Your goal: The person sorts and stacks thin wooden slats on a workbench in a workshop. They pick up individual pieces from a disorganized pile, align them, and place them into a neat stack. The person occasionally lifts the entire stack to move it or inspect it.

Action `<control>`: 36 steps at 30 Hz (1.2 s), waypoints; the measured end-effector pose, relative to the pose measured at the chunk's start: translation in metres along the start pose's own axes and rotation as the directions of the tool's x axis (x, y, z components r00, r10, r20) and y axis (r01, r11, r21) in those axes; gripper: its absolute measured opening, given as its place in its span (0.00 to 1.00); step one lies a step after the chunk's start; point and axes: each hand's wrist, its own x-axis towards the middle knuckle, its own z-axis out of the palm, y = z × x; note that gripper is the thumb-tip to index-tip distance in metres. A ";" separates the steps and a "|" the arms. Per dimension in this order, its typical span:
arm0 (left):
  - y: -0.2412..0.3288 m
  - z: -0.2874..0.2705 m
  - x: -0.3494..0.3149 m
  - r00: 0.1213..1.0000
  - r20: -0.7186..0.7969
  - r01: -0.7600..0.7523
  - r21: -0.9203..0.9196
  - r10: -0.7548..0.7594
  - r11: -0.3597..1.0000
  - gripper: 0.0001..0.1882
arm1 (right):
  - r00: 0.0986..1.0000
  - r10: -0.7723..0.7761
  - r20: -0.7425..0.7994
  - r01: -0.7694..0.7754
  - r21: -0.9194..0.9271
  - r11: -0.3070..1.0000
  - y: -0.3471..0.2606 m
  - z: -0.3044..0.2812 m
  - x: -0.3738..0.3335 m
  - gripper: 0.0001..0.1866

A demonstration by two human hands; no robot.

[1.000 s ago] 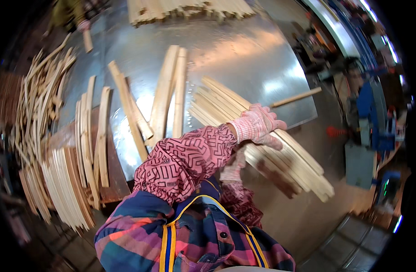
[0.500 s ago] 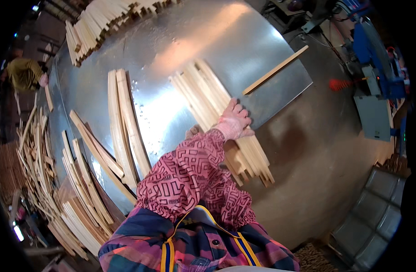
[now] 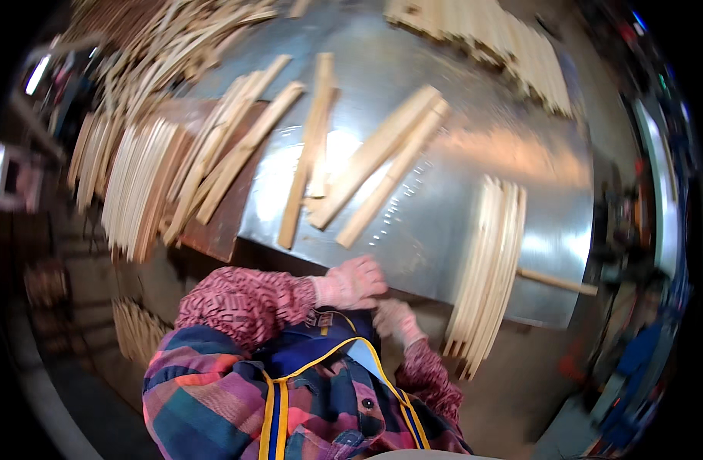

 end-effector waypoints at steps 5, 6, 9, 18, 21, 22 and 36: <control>0.027 -0.012 -0.212 0.817 0.163 0.549 0.077 -0.554 0.832 0.20 | 0.980 -0.192 -0.050 0.198 0.262 0.944 -0.087 0.080 0.046 0.20; 0.035 -0.016 -0.243 0.749 0.196 0.634 0.064 -0.633 0.770 0.21 | 0.994 -0.109 0.018 0.100 0.278 0.956 -0.111 0.071 0.064 0.21; 0.069 -0.023 -0.351 0.500 0.324 0.855 -0.036 -0.803 0.518 0.24 | 0.985 0.054 0.167 -0.106 0.321 0.941 -0.225 0.068 0.129 0.23; 0.150 -0.056 -0.655 -0.188 0.043 0.896 -0.402 -0.981 -0.189 0.25 | 0.912 -0.312 0.267 0.315 0.033 0.948 -0.571 0.095 0.271 0.28; 0.164 -0.048 -0.735 -0.289 -0.026 0.820 -0.522 -0.957 -0.233 0.23 | 0.847 -0.344 0.406 0.364 0.030 0.931 -0.651 0.134 0.302 0.27; 0.162 -0.053 -0.759 -0.303 -0.034 0.791 -0.566 -0.952 -0.232 0.23 | 0.819 -0.349 0.455 0.397 -0.011 0.918 -0.671 0.141 0.311 0.26; 0.009 -0.166 -1.131 -0.635 -0.121 0.491 -0.825 -0.763 -0.278 0.21 | 0.645 -0.458 0.612 0.558 0.032 0.829 -1.056 0.177 0.539 0.25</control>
